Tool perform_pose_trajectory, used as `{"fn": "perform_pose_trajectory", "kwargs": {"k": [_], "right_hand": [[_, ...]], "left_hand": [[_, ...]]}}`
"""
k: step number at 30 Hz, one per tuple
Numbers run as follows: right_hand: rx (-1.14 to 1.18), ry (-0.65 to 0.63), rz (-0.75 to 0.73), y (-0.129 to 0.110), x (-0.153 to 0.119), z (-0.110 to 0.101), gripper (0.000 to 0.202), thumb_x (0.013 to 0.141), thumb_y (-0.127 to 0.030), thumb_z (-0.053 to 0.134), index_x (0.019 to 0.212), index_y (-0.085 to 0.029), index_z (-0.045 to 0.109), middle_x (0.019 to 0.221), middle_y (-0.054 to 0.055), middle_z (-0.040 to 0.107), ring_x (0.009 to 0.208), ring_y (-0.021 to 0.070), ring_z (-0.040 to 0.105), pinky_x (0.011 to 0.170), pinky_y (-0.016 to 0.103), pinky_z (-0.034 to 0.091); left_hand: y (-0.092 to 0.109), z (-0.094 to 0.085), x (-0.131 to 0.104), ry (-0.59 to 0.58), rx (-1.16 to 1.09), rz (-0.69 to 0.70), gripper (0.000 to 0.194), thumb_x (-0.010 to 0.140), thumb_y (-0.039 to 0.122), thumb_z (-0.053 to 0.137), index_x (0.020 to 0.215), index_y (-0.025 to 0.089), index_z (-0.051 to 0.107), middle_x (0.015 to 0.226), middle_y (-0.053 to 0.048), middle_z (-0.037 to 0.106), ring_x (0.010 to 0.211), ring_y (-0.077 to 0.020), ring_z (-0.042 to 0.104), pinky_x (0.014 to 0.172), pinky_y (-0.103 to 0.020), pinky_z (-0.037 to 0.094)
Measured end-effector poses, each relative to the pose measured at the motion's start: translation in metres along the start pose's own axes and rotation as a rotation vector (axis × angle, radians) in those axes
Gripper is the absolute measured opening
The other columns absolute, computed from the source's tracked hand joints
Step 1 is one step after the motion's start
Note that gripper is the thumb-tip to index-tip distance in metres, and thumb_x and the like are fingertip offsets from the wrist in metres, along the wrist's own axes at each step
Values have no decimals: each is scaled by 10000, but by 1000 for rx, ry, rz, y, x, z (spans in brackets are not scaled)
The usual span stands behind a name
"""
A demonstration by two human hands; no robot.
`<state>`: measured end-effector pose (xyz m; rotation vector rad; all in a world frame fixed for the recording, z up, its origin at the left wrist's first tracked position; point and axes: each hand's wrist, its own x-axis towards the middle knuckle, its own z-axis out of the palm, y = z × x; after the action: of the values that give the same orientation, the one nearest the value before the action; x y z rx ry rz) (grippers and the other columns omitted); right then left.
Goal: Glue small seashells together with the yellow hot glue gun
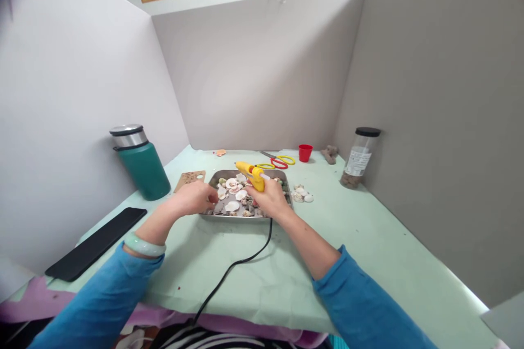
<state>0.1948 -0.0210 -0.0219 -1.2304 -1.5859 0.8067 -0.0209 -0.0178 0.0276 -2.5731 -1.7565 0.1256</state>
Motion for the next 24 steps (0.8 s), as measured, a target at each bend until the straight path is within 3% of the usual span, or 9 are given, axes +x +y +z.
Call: {"fn": "perform_pose_trajectory", "kwargs": {"k": [7,10,13,18,24], "right_hand": [[-6,-4,0,0,-1,0,257,737,-328,585,908,-144,639,656,25,629,466,129,574,447,218,443],[-7,1,11,-4,-2,0,275,737,-327,586,933,-143,641,661,22,633,466,126,577,457,217,449],[-36,17,15,-7,-4,-1,269,734,-334,593,919,-145,646,580,0,605,459,127,572,460,209,437],[-56,13,-4,-7,-3,-2,263,734,-339,591,906,-147,643,542,-12,585,454,129,569,455,205,429],[-66,16,-9,-9,-4,-1,256,733,-338,585,890,-144,641,589,-3,605,456,123,566,460,207,433]], "left_hand": [[24,11,22,-132,100,109,307,654,315,641,950,232,655,959,-70,671,847,-222,617,671,-272,457],[22,16,36,-82,135,69,243,695,235,591,922,182,659,957,-123,661,868,-240,620,707,-293,463],[11,14,46,-52,86,45,218,706,173,554,891,182,670,937,-104,673,829,-211,629,693,-263,464],[-2,5,46,-132,-32,105,209,687,152,567,851,197,689,840,-35,697,764,-150,634,672,-197,451],[12,14,38,-79,140,81,255,667,224,589,902,206,687,937,-99,680,844,-222,628,665,-260,465]]}}
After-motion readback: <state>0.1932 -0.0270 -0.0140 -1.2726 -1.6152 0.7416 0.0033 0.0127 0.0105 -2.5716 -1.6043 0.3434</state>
